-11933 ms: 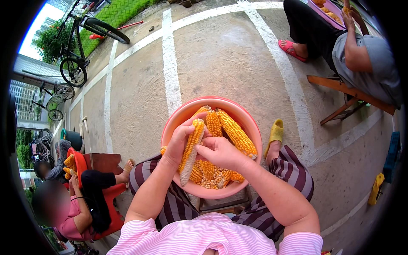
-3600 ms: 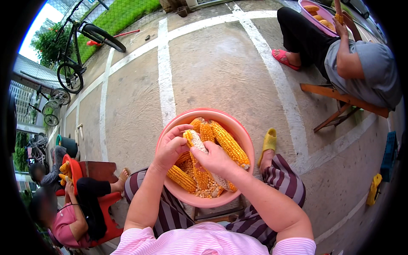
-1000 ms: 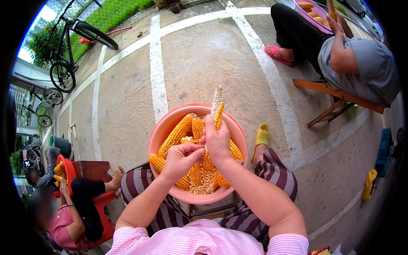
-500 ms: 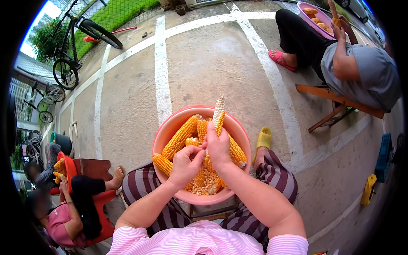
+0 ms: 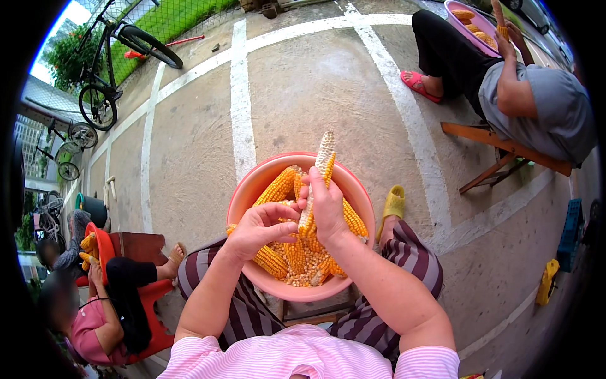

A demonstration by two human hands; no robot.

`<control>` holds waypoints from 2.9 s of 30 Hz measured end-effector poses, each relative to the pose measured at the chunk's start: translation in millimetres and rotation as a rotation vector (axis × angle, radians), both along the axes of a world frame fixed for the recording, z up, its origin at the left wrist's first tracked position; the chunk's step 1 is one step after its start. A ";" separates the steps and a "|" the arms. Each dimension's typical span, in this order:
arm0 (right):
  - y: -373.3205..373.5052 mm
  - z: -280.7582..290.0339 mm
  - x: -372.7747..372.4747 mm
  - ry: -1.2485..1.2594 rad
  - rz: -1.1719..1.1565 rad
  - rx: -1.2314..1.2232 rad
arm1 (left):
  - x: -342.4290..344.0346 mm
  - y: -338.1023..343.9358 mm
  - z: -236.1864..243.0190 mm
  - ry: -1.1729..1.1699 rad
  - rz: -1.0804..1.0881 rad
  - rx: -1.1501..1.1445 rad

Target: The person sits on the ground and removes corn kernels from cobs by hand, dropping the kernels into a pink basin. The person handles multiple corn cobs, rotating them to strip the kernels off the cob.

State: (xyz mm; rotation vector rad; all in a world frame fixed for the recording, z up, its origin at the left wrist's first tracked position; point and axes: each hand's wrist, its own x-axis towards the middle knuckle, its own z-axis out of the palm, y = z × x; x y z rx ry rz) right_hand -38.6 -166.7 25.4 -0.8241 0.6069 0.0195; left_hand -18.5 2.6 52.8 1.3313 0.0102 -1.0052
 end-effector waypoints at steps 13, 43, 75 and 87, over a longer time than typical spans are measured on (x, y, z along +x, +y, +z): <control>-0.1 -1.6 0.5 0.015 -0.025 -0.149 | 1.2 -10.6 -11.7 0.056 0.000 0.018; 3.3 -15.3 -8.4 0.165 -0.031 -0.122 | -17.4 -17.4 -24.0 -0.178 -0.020 0.095; -11.4 -11.9 2.6 -0.124 -0.024 -0.661 | 42.2 28.5 3.4 -0.163 0.568 -0.463; 20.7 10.9 -7.9 -0.268 0.294 -0.585 | 26.6 3.0 -18.6 -0.132 0.500 -0.330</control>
